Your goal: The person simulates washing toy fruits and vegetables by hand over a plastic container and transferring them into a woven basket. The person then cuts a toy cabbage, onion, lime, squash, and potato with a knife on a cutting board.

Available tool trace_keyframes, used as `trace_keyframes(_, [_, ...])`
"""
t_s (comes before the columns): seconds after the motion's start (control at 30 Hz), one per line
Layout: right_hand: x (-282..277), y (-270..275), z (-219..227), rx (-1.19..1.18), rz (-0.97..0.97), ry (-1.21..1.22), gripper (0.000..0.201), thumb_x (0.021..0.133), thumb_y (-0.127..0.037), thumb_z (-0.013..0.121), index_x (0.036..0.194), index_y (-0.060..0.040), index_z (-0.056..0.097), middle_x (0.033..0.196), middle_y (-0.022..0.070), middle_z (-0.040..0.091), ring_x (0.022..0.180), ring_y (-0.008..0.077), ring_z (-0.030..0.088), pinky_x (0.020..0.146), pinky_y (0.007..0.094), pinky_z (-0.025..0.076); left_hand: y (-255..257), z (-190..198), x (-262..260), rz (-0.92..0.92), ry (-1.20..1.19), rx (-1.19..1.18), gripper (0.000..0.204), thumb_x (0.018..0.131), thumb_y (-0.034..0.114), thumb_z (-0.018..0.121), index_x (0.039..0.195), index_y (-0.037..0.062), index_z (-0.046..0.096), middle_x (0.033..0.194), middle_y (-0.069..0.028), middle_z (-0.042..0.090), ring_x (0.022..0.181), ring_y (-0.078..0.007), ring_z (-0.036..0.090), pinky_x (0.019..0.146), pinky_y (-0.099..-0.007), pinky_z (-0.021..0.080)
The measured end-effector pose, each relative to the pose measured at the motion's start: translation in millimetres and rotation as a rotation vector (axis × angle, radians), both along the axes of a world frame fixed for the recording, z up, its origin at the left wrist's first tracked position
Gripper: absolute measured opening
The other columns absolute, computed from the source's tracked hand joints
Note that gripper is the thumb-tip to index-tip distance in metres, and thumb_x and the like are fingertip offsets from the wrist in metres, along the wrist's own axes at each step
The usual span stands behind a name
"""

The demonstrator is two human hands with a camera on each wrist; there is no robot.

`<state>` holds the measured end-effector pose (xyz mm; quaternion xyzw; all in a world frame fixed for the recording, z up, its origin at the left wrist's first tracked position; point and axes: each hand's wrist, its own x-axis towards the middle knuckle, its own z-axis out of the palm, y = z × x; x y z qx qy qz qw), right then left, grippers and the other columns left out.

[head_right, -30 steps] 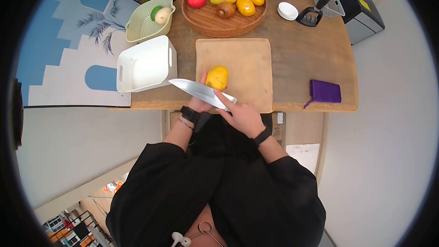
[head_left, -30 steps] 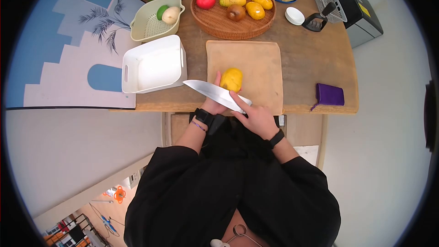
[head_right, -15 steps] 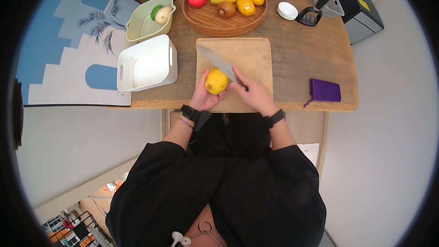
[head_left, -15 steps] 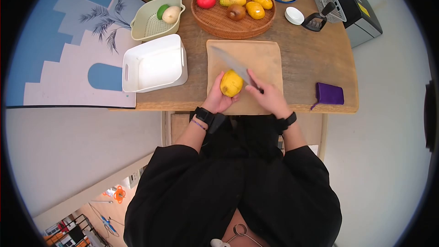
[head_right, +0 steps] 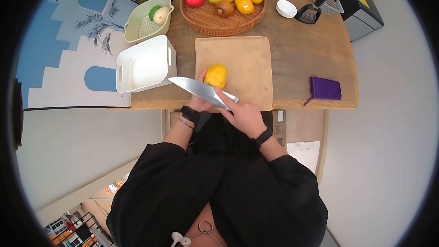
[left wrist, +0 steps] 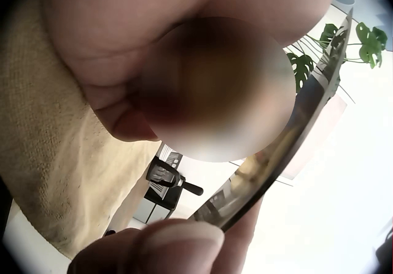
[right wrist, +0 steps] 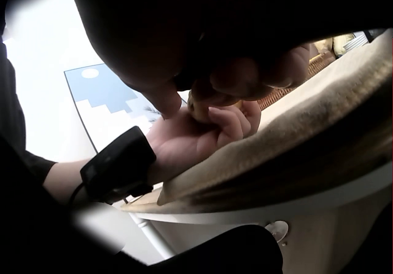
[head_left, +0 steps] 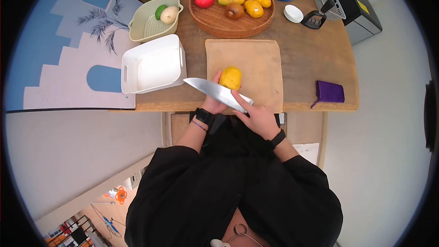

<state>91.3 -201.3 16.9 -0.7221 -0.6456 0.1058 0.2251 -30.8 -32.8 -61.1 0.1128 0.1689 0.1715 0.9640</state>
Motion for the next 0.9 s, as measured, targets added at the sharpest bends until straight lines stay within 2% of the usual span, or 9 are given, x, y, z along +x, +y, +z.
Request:
trace_keyframes(0.27, [2,8,-3,-0.003,0.022,-0.051,0.069,0.094,-0.041,0.07,0.156,-0.0391,0.04,0.059,0.0107,0.059,0.052,0.0315,0.063,0.052,0.0425,0.052,-4,6,1,0.003,0.083,0.028,0.062,0.103,0.062,0.037,0.131,0.0106,0.059,0.112,-0.0164,0.069,0.102,-0.0285,0.068,0.089,-0.0461,0.056])
trace_keyframes(0.33, [8,13,1,-0.1,-0.037,0.009,0.068,0.094,-0.04,0.07,0.156,-0.0361,0.041,0.067,0.0132,0.065,0.059,0.033,0.067,0.058,0.0412,0.054,-6,15,4,0.022,0.101,0.012,0.062,0.104,0.062,0.036,0.13,0.0109,0.059,0.111,-0.0154,0.069,0.101,-0.0282,0.068,0.087,-0.0445,0.056])
trace_keyframes(0.4, [18,20,-4,-0.025,-0.069,0.158,0.066,0.095,-0.041,0.068,0.155,-0.0359,0.042,0.075,0.0146,0.069,0.065,0.0354,0.069,0.061,0.0427,0.055,-9,22,5,0.1,0.166,-0.009,0.058,0.104,0.06,0.038,0.126,0.0118,0.061,0.102,-0.0121,0.07,0.08,-0.0241,0.064,0.072,-0.0375,0.052])
trace_keyframes(0.43, [25,24,-7,0.047,-0.101,0.308,0.065,0.095,-0.042,0.067,0.155,-0.0356,0.042,0.083,0.0159,0.072,0.071,0.0377,0.07,0.064,0.0441,0.057,-6,20,3,0.006,0.015,0.082,0.055,0.104,0.057,0.037,0.122,0.0119,0.062,0.098,-0.0109,0.069,0.07,-0.0232,0.057,0.064,-0.0348,0.044])
trace_keyframes(0.53, [51,33,-8,-0.075,-0.17,0.404,0.062,0.095,-0.042,0.066,0.153,-0.0312,0.046,0.096,0.0167,0.074,0.082,0.0387,0.071,0.073,0.0432,0.057,-4,17,0,-0.035,0.019,0.076,0.053,0.104,0.054,0.036,0.119,0.0117,0.063,0.098,-0.0113,0.069,0.068,-0.0243,0.056,0.064,-0.0361,0.044])
trace_keyframes(0.7, [55,27,13,-0.082,-0.266,0.269,0.061,0.095,-0.042,0.067,0.151,-0.0303,0.048,0.092,0.0179,0.074,0.082,0.0387,0.071,0.074,0.0423,0.057,-5,28,2,-0.025,0.084,0.089,0.051,0.104,0.054,0.038,0.117,0.0116,0.063,0.098,-0.0118,0.07,0.071,-0.0243,0.057,0.064,-0.0361,0.044])
trace_keyframes(0.77, [45,19,9,0.065,-0.186,0.344,0.063,0.095,-0.042,0.067,0.153,-0.0319,0.046,0.085,0.0173,0.073,0.075,0.0398,0.07,0.067,0.043,0.057,-6,26,2,-0.014,0.072,0.065,0.051,0.104,0.054,0.038,0.117,0.0115,0.063,0.099,-0.0118,0.07,0.072,-0.0241,0.058,0.065,-0.0364,0.045])
trace_keyframes(0.83, [31,10,11,0.048,-0.117,0.319,0.064,0.095,-0.041,0.068,0.154,-0.0338,0.044,0.079,0.0161,0.071,0.069,0.0391,0.069,0.062,0.0434,0.056,-9,29,6,0.11,0.118,-0.024,0.049,0.104,0.053,0.042,0.118,0.0107,0.063,0.101,-0.0111,0.07,0.083,-0.0242,0.064,0.073,-0.0394,0.051])
trace_keyframes(0.9, [18,5,11,0.036,-0.052,0.295,0.066,0.094,-0.041,0.068,0.155,-0.0357,0.042,0.073,0.015,0.069,0.063,0.0384,0.068,0.058,0.0437,0.055,-11,27,7,0.11,0.134,-0.001,0.05,0.103,0.053,0.044,0.118,0.0102,0.063,0.102,-0.0107,0.07,0.088,-0.0244,0.066,0.079,-0.0407,0.053])
